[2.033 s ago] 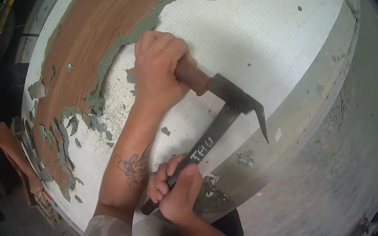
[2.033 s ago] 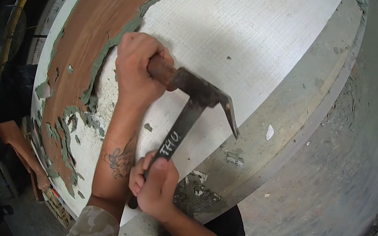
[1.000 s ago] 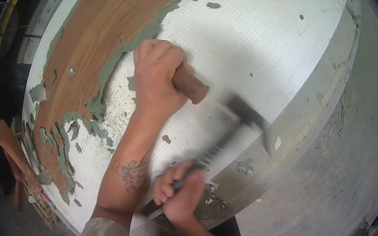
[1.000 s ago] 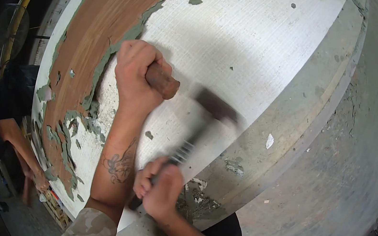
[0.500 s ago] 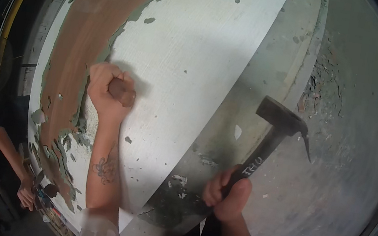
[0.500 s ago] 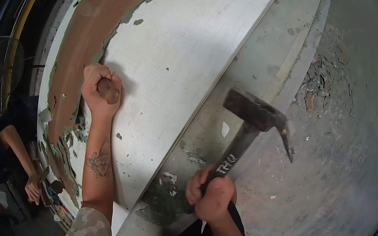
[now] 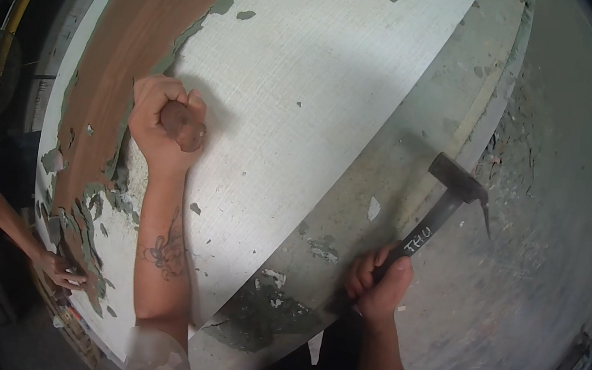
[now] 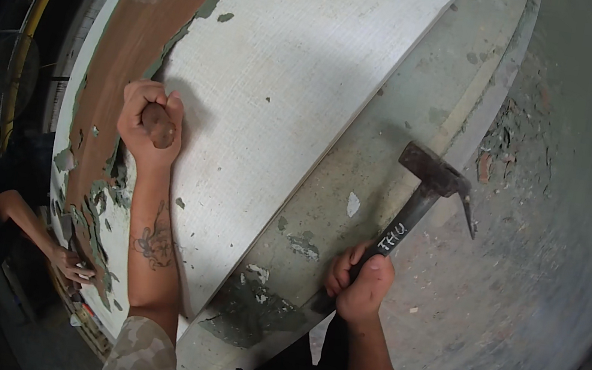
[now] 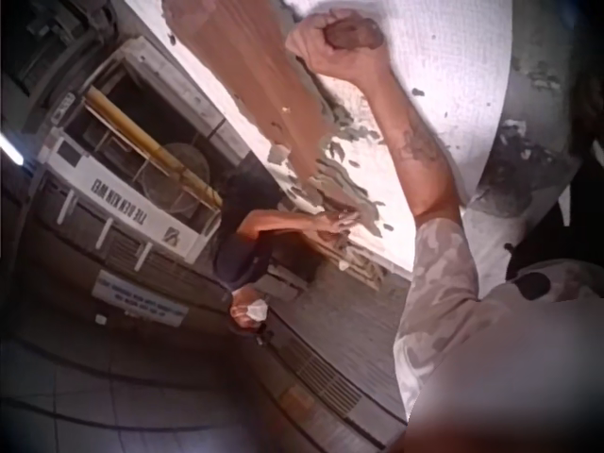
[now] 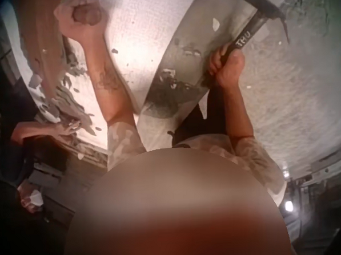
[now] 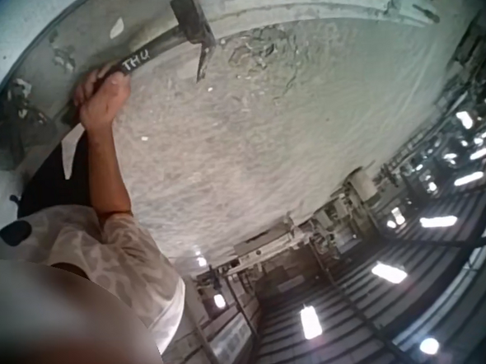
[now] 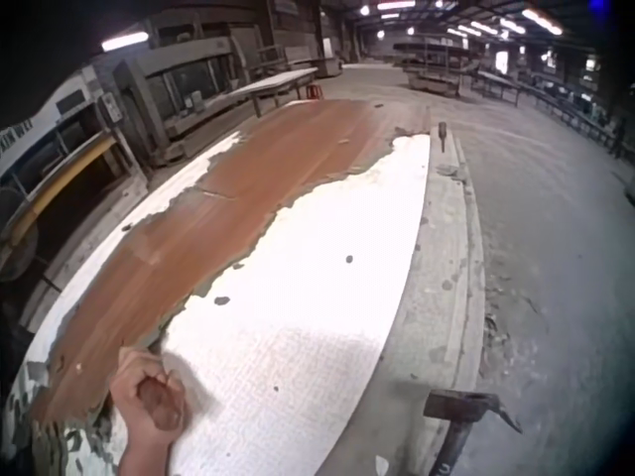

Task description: Chipping off a surface layer from a board using a hammer and chisel.

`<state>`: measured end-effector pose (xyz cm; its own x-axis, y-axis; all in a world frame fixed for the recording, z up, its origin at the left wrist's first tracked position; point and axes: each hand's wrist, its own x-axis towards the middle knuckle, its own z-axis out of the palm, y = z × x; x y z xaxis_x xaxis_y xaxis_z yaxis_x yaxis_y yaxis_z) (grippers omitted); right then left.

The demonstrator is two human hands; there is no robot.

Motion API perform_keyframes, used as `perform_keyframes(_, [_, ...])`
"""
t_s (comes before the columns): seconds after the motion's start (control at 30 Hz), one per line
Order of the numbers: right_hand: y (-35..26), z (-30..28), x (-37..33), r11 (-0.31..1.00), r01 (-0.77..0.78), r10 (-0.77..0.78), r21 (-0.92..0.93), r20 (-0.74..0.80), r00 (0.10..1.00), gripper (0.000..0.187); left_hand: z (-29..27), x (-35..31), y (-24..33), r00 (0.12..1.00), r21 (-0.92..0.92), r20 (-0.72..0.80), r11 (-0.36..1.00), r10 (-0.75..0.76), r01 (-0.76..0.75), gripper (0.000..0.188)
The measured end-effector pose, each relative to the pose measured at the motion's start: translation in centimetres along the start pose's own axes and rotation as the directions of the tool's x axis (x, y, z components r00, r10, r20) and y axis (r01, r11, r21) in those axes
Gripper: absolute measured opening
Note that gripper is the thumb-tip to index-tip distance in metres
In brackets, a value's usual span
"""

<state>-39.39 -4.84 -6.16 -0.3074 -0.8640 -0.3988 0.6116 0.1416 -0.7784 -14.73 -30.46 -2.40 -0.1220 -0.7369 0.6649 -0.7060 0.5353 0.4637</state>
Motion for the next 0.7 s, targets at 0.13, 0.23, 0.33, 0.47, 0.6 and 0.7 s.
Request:
perform_keyframes(0.13, [0.0,-0.1,0.1,0.998,-0.054,0.054,0.024,0.013,0.998,0.053,0.0,0.3,-0.3,1.0,-0.03,0.007,1.0,0.004,-0.003,0.02])
perform_keyframes(0.23, [-0.7,-0.3,0.4,0.999,-0.043,0.042,0.002,0.087,0.995,0.052,0.0,0.6,-0.3,1.0,-0.048,-0.005,0.999,-0.008,0.007,0.02])
perform_keyframes(0.33, [-0.3,-0.4,0.3,1.0,-0.007,0.006,0.014,0.121,0.993,0.053,0.0,0.5,-0.4,1.0,-0.066,-0.014,0.998,-0.015,0.014,0.02])
perform_keyframes(0.47, [-0.6,-0.6,0.3,1.0,-0.011,0.008,0.026,0.12,0.993,0.052,-0.4,0.5,0.4,0.992,-0.019,0.112,0.998,0.066,-0.064,0.025])
perform_keyframes(0.6, [-0.4,-0.4,0.4,0.999,-0.042,0.039,0.031,0.083,0.996,0.052,-1.6,-0.5,-0.2,0.97,0.01,0.218,0.994,0.105,-0.11,0.024])
perform_keyframes(0.7, [-0.6,-0.7,0.5,0.998,-0.018,0.013,0.054,0.099,0.995,0.052,-3.5,-0.9,-0.6,0.938,-0.074,0.276,0.977,0.212,-0.199,0.023])
